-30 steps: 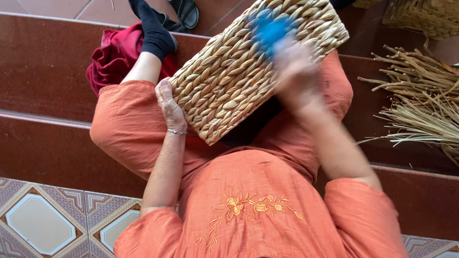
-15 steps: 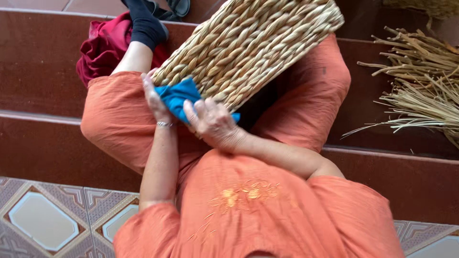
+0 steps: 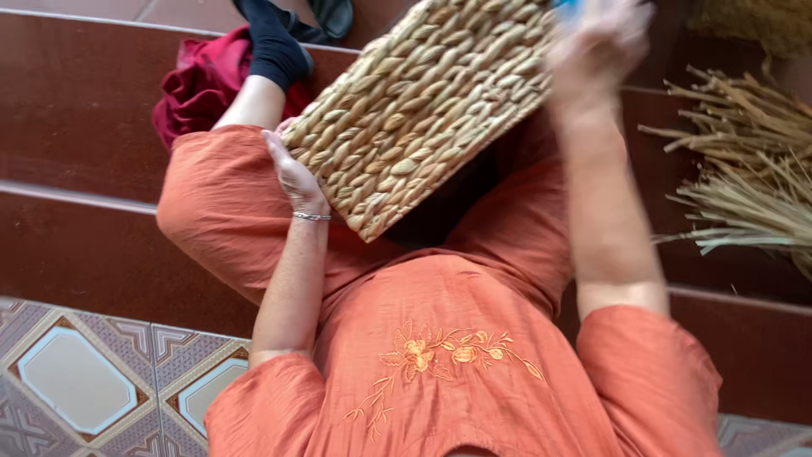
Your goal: The person wipes the exterior and interior surfaces of a rectangular woven basket using a blue cloth. They rotate the basket to clean all sides and the inside, then set it aside and repeat the process with a second basket.
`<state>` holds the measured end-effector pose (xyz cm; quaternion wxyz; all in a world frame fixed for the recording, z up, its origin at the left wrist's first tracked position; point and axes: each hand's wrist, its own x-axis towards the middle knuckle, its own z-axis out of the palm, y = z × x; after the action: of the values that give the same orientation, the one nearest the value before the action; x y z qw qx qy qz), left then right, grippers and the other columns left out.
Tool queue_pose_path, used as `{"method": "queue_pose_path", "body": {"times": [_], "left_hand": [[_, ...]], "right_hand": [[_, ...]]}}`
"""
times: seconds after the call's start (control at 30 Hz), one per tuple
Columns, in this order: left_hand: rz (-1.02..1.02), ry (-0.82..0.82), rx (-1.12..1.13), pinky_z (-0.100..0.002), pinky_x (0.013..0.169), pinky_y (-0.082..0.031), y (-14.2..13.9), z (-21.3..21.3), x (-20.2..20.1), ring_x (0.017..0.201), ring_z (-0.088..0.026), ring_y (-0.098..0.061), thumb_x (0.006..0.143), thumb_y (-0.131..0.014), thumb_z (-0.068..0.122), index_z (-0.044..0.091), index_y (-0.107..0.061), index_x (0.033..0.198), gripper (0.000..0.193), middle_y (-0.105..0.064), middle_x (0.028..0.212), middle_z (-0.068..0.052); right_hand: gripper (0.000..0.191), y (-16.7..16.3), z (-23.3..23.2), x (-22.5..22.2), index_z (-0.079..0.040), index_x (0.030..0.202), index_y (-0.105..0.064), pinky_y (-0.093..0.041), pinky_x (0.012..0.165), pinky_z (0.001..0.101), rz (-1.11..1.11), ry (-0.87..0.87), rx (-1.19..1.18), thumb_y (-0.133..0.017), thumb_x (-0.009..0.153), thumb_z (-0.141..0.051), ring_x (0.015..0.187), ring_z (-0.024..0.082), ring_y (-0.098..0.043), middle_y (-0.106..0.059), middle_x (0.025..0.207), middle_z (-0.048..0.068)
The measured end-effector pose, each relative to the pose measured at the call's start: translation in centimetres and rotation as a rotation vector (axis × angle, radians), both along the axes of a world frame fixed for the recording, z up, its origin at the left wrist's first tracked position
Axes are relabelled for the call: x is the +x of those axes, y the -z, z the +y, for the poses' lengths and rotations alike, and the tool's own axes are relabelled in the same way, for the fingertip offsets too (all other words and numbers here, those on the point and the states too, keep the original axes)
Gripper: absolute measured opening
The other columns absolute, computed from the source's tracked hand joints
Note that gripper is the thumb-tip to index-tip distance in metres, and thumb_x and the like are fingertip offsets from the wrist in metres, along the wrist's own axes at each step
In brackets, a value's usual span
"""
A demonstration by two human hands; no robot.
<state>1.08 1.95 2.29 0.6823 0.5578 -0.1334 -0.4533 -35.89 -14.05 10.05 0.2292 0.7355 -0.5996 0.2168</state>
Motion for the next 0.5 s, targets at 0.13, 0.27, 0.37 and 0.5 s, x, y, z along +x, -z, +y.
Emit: {"method": "queue_pose_path", "body": {"times": [0.13, 0.27, 0.37, 0.5], "left_hand": [[0.08, -0.013, -0.021, -0.038, 0.104, -0.051, 2.5, -0.2, 1.4, 0.11, -0.023, -0.064, 0.11, -0.025, 0.051, 0.002, -0.058, 0.125, 0.06, -0.067, 0.117, -0.012], [0.048, 0.103, -0.088, -0.039, 0.108, -0.05, 4.3, -0.4, 3.5, 0.113, -0.022, -0.063, 0.114, -0.03, 0.048, -0.002, -0.06, 0.132, 0.061, -0.067, 0.122, -0.011], [0.042, 0.087, -0.054, -0.038, 0.102, -0.051, 4.2, 0.5, 2.5, 0.108, -0.022, -0.065, 0.108, -0.03, 0.051, 0.002, -0.058, 0.131, 0.06, -0.069, 0.119, -0.013], [0.078, -0.018, 0.001, -0.038, 0.104, -0.05, 2.4, 0.6, -0.3, 0.112, -0.022, -0.063, 0.108, -0.037, 0.05, 0.001, -0.056, 0.131, 0.057, -0.066, 0.121, -0.011]], "right_hand": [[0.048, -0.1, 7.5, 12.3, 0.013, 0.134, -0.054, -0.062, 0.08, 0.0462, 0.251, -0.207, 0.2, -0.055, 0.094, -0.014, 0.099, 0.045, -0.066, -0.061, 0.116, 0.037], [0.042, -2.7, 15.4, 19.9, 0.007, 0.128, -0.056, -0.05, 0.057, 0.0387, -0.163, -0.692, 0.35, -0.059, 0.091, -0.014, 0.078, 0.029, -0.06, -0.06, 0.091, 0.016], [0.04, -2.7, 14.0, 18.8, 0.002, 0.126, -0.056, -0.051, 0.061, 0.0406, -0.16, -0.687, 0.25, -0.06, 0.089, -0.013, 0.077, 0.028, -0.059, -0.059, 0.086, 0.014], [0.039, 0.0, 3.3, 10.1, 0.0, 0.125, -0.06, -0.053, 0.063, 0.041, 0.01, -0.448, 0.186, -0.068, 0.091, -0.018, 0.079, 0.028, -0.061, -0.061, 0.089, 0.015]]}}
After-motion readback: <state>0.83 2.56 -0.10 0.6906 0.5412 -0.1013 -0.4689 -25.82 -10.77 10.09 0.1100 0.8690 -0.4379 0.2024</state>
